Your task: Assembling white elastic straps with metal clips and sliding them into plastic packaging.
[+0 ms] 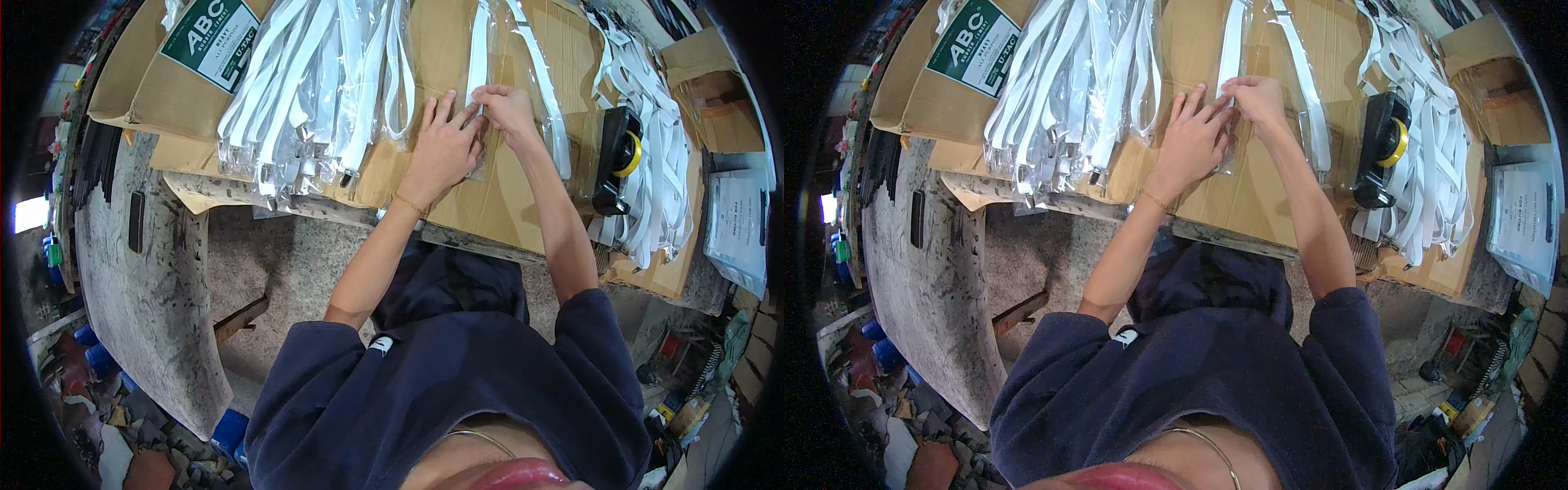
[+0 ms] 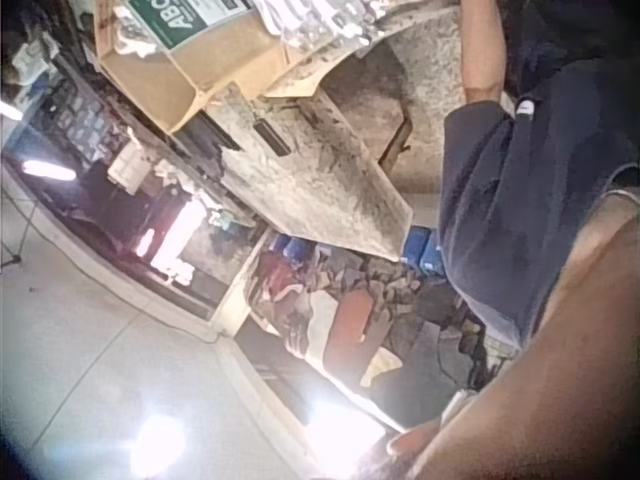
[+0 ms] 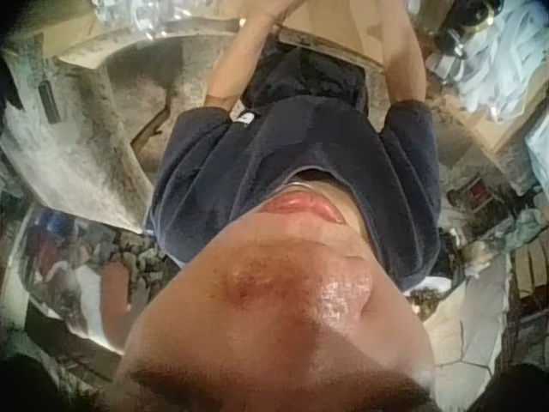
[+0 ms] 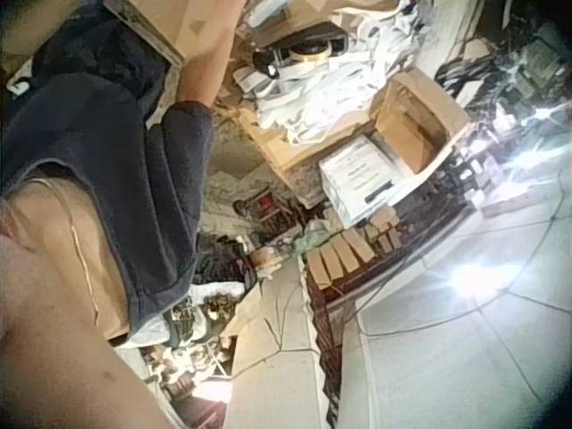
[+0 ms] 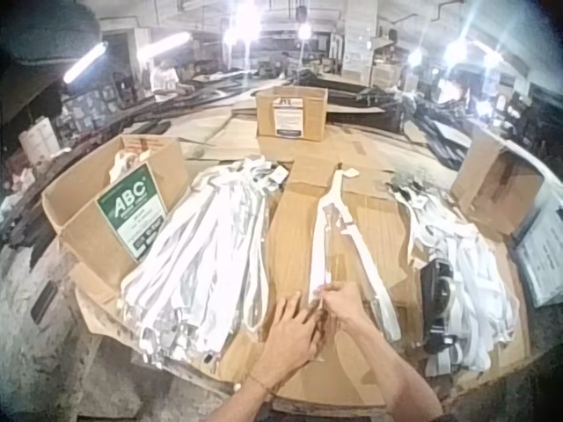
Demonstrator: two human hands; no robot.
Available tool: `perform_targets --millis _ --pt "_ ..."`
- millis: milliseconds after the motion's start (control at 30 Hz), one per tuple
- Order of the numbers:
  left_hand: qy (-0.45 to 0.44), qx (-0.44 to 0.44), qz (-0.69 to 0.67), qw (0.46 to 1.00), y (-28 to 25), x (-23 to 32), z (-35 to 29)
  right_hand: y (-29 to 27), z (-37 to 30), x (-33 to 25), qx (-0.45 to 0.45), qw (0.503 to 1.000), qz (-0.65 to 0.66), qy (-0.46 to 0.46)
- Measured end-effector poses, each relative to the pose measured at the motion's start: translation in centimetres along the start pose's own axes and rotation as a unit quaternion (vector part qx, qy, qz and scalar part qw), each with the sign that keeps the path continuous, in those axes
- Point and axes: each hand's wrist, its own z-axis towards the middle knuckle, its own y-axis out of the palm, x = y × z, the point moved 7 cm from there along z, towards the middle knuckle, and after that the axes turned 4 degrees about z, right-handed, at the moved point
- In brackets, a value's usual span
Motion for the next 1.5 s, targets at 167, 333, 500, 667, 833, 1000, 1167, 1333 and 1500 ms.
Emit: perform_targets --millis 167,333,500,667,833,1000,1167,1333,1500 --pt "0.006 0.011 0.009 1.000 0.0 0.0 -0.1 -0.2 0.0 -0.6 0.019 0.998 -0.040 -0.050" --pt "0.005 0.006 0.010 1.000 0.1 0.0 -0.2 -0.3 0.2 -0.2 0.015 0.999 -0.032 -0.032" --pt "0.014 0.026 0.015 0.999 -0.1 0.1 -0.3 -0.9 0.3 -0.7 0.049 0.997 0.004 -0.053" --pt "0.022 0.045 0.005 0.999 -0.2 0.2 -0.2 -1.7 1.5 -1.4 0.051 0.991 -0.110 -0.047" --pt "0.008 0.020 -0.016 1.000 -0.8 0.4 0.3 -2.2 3.0 -1.0 0.065 0.981 -0.158 -0.090" --pt "-0.001 -0.011 0.025 1.000 -0.4 -0.3 -0.3 -1.1 2.3 -0.4 0.026 0.999 -0.022 -0.011" --pt "0.002 -0.023 0.011 1.000 -0.6 0.9 0.6 -3.0 4.7 0.6 0.059 0.952 -0.245 -0.171" --pt "0.000 -0.024 -0.009 1.000 -0.4 0.3 0.0 -1.9 1.3 -1.2 0.059 0.941 -0.292 -0.162" --pt "-0.007 -0.017 -0.035 0.999 -0.4 -0.3 0.3 -3.3 6.3 -8.9 -0.026 0.951 -0.295 -0.091"
